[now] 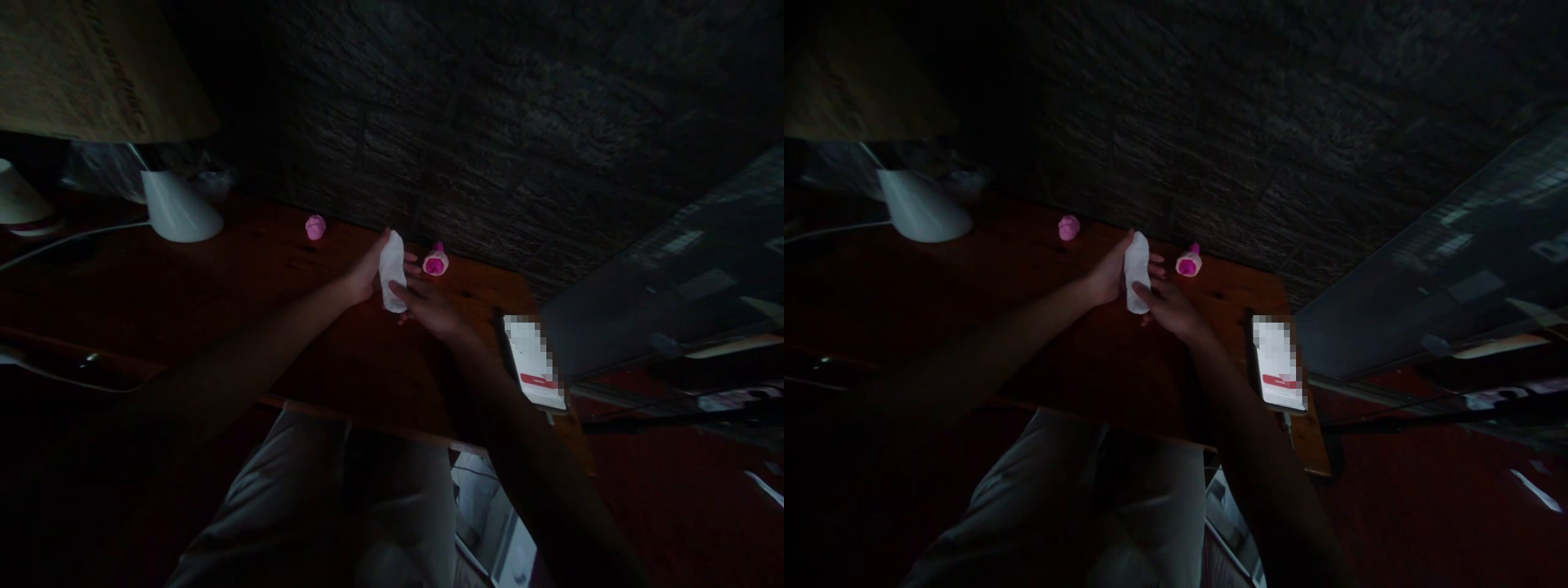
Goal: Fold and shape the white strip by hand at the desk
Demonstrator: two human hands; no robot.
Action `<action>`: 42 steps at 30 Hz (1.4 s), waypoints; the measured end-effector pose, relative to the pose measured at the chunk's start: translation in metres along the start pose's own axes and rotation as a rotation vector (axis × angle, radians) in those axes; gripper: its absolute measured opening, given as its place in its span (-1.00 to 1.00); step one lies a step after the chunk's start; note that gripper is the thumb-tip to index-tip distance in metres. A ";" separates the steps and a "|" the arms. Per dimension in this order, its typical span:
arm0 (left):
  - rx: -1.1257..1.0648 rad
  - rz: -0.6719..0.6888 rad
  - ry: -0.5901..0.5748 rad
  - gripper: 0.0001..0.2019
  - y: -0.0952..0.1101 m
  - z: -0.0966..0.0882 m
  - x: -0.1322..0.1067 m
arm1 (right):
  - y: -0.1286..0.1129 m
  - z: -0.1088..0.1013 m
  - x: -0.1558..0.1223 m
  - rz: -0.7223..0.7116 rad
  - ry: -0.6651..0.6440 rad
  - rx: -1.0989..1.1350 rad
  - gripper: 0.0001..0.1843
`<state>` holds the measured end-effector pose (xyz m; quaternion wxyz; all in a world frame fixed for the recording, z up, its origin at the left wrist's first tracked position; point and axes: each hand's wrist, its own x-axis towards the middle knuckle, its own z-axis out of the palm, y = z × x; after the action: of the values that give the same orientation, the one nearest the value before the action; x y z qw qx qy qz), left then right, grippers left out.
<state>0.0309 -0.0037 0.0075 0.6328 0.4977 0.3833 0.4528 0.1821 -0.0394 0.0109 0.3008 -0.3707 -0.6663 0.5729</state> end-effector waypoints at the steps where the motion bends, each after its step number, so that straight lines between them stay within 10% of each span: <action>1: -0.008 -0.005 0.001 -0.14 0.000 0.000 0.000 | 0.000 0.000 0.000 0.000 0.003 -0.009 -0.66; 42: -0.160 -0.098 0.012 -0.17 0.008 0.003 -0.007 | -0.003 0.002 -0.001 0.008 -0.044 -0.127 -0.63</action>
<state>0.0303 -0.0103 0.0160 0.6895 0.4237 0.3735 0.4534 0.1807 -0.0414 0.0137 0.2598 -0.3791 -0.7061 0.5387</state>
